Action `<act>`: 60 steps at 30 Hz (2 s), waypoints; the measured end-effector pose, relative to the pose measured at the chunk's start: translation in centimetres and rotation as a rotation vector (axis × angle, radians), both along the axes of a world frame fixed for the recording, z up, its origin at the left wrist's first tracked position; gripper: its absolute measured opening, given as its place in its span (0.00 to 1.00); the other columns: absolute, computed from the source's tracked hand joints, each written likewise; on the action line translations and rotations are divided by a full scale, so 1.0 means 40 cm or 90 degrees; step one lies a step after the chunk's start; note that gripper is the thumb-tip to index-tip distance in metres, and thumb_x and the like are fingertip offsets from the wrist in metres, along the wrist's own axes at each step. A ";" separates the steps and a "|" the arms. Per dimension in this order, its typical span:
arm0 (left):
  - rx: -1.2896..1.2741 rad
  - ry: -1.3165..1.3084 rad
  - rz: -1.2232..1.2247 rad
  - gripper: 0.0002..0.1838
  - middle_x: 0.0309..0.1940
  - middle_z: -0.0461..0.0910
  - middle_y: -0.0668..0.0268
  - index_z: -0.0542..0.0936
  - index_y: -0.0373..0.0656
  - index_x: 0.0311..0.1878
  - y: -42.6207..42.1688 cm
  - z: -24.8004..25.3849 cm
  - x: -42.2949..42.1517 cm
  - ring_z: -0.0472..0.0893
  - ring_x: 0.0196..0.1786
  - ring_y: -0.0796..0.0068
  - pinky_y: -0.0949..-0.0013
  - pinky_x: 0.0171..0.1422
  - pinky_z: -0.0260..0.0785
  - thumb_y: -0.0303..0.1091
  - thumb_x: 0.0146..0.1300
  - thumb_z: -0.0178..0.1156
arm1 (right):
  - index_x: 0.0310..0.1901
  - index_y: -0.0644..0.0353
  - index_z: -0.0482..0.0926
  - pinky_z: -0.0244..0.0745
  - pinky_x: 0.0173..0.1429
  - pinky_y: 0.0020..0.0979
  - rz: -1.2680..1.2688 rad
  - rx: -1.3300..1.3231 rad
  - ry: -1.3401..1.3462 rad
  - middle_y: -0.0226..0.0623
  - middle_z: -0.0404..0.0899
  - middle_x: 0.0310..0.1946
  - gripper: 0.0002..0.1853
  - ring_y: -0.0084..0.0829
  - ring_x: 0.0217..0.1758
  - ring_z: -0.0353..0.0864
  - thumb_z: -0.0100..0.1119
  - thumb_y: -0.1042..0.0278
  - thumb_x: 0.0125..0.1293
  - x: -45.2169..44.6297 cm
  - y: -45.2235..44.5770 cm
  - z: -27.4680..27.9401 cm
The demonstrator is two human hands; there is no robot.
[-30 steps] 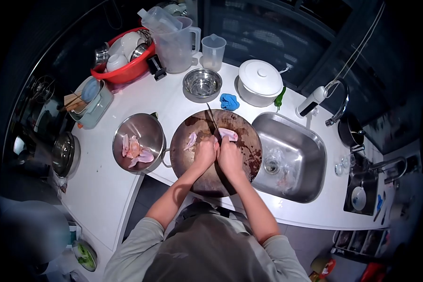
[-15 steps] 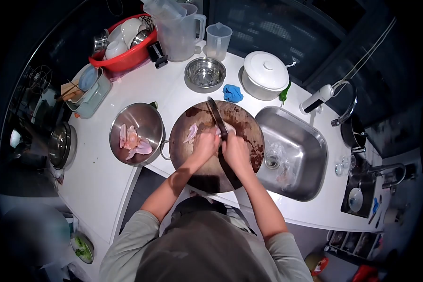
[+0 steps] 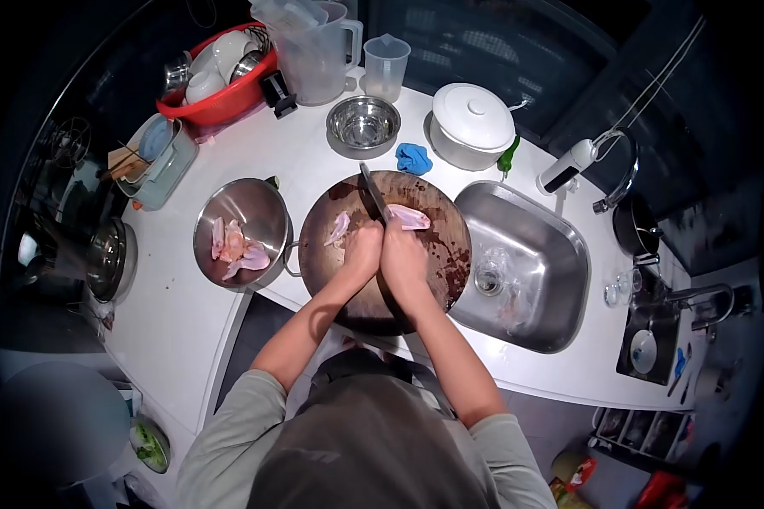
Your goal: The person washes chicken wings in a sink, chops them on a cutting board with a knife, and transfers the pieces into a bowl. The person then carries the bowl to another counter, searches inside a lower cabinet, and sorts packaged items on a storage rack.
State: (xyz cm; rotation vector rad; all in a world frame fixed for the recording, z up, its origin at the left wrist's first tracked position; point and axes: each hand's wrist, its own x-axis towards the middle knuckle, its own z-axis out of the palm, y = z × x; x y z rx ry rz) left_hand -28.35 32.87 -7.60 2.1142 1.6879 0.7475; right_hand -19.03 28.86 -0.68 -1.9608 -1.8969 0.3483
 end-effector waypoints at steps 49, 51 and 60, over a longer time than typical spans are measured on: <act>0.011 -0.146 0.083 0.18 0.62 0.70 0.54 0.80 0.46 0.52 -0.035 0.003 -0.164 0.64 0.67 0.52 0.53 0.69 0.53 0.40 0.59 0.62 | 0.58 0.48 0.78 0.76 0.28 0.43 -0.070 0.109 -0.147 0.47 0.77 0.29 0.20 0.47 0.27 0.82 0.57 0.56 0.66 0.305 -0.145 0.002; 0.015 -0.140 0.077 0.18 0.62 0.70 0.54 0.81 0.47 0.51 -0.033 -0.002 -0.165 0.64 0.67 0.52 0.52 0.69 0.53 0.40 0.58 0.62 | 0.58 0.46 0.78 0.76 0.31 0.41 -0.077 0.123 -0.175 0.45 0.73 0.31 0.19 0.45 0.27 0.79 0.56 0.57 0.66 0.307 -0.123 -0.059; 0.080 -0.055 0.096 0.13 0.56 0.73 0.57 0.82 0.47 0.46 -0.058 0.022 -0.130 0.67 0.62 0.54 0.54 0.65 0.56 0.37 0.57 0.62 | 0.60 0.50 0.76 0.74 0.40 0.42 -0.102 0.108 -0.243 0.41 0.71 0.36 0.22 0.42 0.43 0.73 0.54 0.64 0.64 0.241 -0.099 -0.118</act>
